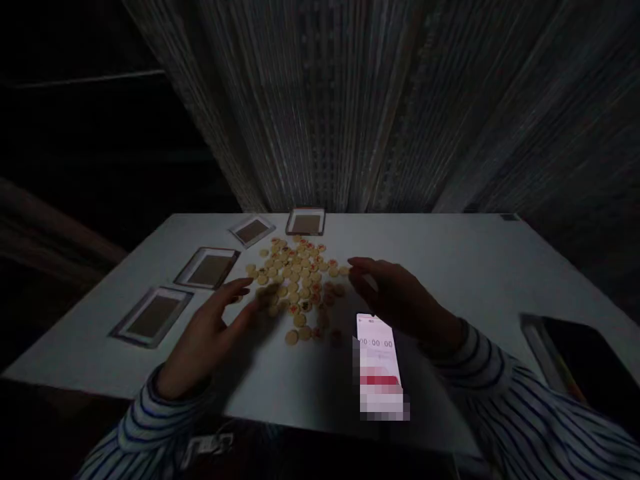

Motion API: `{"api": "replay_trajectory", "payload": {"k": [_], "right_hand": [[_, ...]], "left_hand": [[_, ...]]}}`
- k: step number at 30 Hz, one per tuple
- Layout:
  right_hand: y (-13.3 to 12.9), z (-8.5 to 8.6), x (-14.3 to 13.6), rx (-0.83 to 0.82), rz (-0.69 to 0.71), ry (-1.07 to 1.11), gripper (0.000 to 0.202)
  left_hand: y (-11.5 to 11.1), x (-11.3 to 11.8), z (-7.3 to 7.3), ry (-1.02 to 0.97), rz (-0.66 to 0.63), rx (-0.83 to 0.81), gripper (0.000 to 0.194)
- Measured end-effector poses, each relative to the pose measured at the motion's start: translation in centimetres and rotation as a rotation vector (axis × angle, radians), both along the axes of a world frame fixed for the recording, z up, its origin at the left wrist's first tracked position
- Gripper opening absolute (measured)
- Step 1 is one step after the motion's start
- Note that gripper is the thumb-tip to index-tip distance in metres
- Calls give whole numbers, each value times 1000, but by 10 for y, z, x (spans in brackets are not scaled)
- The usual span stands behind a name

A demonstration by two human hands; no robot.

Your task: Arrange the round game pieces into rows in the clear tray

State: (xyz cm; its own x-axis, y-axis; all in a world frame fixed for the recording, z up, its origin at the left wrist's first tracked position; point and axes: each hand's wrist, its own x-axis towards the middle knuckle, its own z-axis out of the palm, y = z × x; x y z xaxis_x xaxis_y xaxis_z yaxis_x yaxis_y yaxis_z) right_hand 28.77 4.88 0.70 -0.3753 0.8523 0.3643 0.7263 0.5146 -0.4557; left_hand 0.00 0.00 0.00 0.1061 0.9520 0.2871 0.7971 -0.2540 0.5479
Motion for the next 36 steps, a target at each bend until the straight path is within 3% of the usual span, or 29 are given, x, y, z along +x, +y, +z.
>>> {"api": "replay_trajectory", "payload": {"k": [11,20,27,36], "right_hand": [[41,7,-24,13,100,-84,34],[83,16,-52,-226,54,-141,39],[116,20,-74,-278,103,-147,36],[167,20,-108,-343,248,-249,29]], "left_hand": [[23,-18,3,24,19,-14,43],[43,-43,12,8,95,-30,49],[58,-62,24,34,171,-10,54],[108,-79,26,-47,265,-218,58]]}}
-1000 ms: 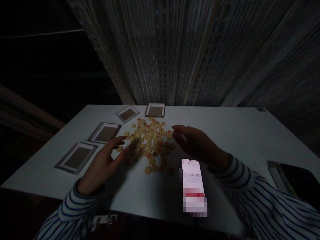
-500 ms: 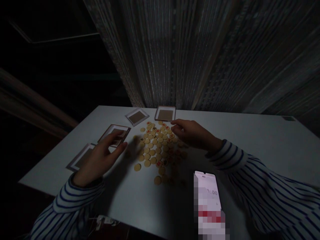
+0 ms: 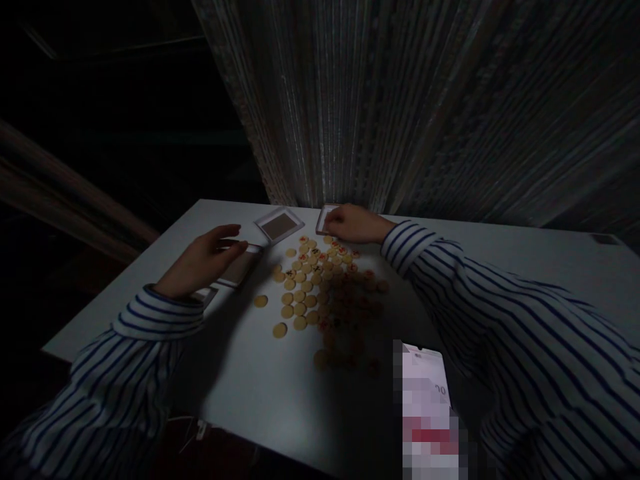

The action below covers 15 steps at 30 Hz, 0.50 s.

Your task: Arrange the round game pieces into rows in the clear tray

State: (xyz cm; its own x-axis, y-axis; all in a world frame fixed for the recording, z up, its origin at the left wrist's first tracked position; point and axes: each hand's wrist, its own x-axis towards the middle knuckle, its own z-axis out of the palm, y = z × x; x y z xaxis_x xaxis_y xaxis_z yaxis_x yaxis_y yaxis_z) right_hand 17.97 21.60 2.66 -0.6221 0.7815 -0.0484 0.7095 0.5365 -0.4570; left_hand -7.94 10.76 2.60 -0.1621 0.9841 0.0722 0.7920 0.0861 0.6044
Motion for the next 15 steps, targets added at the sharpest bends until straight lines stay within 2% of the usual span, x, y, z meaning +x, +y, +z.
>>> {"api": "replay_trajectory", "payload": {"k": [8,15], "right_hand": [[31,2,-27,-22,-19,-53,30],[57,-10,-50,32,-22,-92,31]], "left_hand": [[51,-15,-14,132,68,-107,54],[77,-23,-24,209,79,-167,53]]}}
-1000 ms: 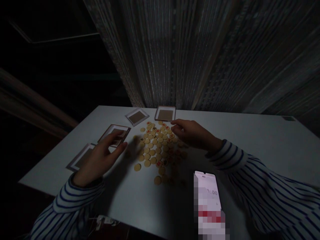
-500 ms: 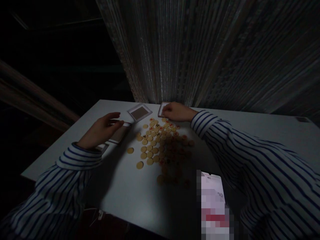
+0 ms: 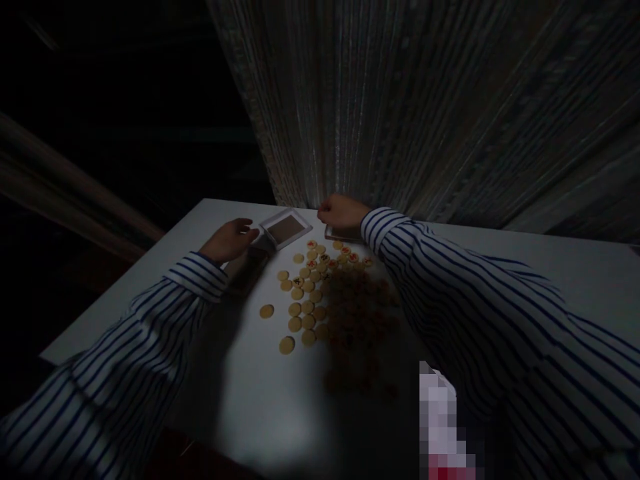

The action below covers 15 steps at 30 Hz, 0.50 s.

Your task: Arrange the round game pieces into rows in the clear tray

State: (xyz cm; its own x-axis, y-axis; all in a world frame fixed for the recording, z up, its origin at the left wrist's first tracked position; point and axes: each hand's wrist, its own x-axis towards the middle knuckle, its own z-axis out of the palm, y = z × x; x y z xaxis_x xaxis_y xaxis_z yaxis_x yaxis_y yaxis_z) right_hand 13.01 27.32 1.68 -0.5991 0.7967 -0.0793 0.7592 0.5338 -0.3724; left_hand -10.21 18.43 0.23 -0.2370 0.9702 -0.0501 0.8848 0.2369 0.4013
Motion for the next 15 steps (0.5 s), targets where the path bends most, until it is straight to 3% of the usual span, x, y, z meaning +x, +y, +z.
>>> {"api": "replay_trajectory", "payload": {"k": [7,15], "right_hand": [[14,-13,-30,79,-22,-102,33],[23,-34,-53,88,-46,-189,36]], "left_hand": [[15,7,-7,75,61,-93,49],[33,3,-30,113,71,-129,45]]}}
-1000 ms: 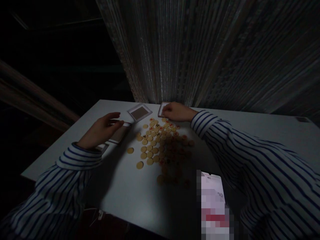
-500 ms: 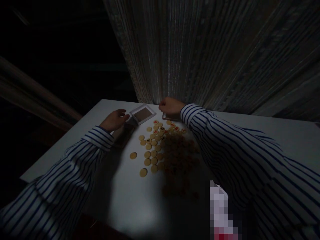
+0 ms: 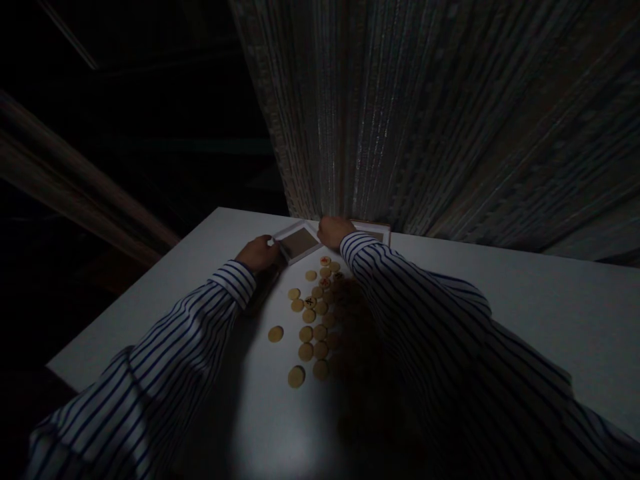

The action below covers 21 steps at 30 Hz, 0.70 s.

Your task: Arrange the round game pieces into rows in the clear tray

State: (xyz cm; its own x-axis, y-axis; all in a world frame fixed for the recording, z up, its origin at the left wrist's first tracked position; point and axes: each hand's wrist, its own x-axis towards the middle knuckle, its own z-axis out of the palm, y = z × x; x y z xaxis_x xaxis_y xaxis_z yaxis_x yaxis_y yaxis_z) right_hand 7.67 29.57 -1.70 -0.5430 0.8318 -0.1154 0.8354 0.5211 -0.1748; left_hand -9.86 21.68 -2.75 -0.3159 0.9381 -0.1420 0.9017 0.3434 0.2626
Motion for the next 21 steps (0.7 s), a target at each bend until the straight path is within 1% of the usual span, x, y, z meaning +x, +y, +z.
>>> {"api": "replay_trajectory", "payload": {"k": [6,14,18,21], "right_hand": [[2,-7,-7,9,-39,-50,38],[6,-11,-11,15,-40,-76,37],[5,-10,-12,17,-46,-71,35],[2,-5,-11,20,-41,-59,35]], "left_hand": [[3,3,-3,7,4,-13,42],[3,5,-4,-23,6,-5,40],[5,4,-4,-65,10,11,39],[5,3,-4,-96,15,47,41]]}}
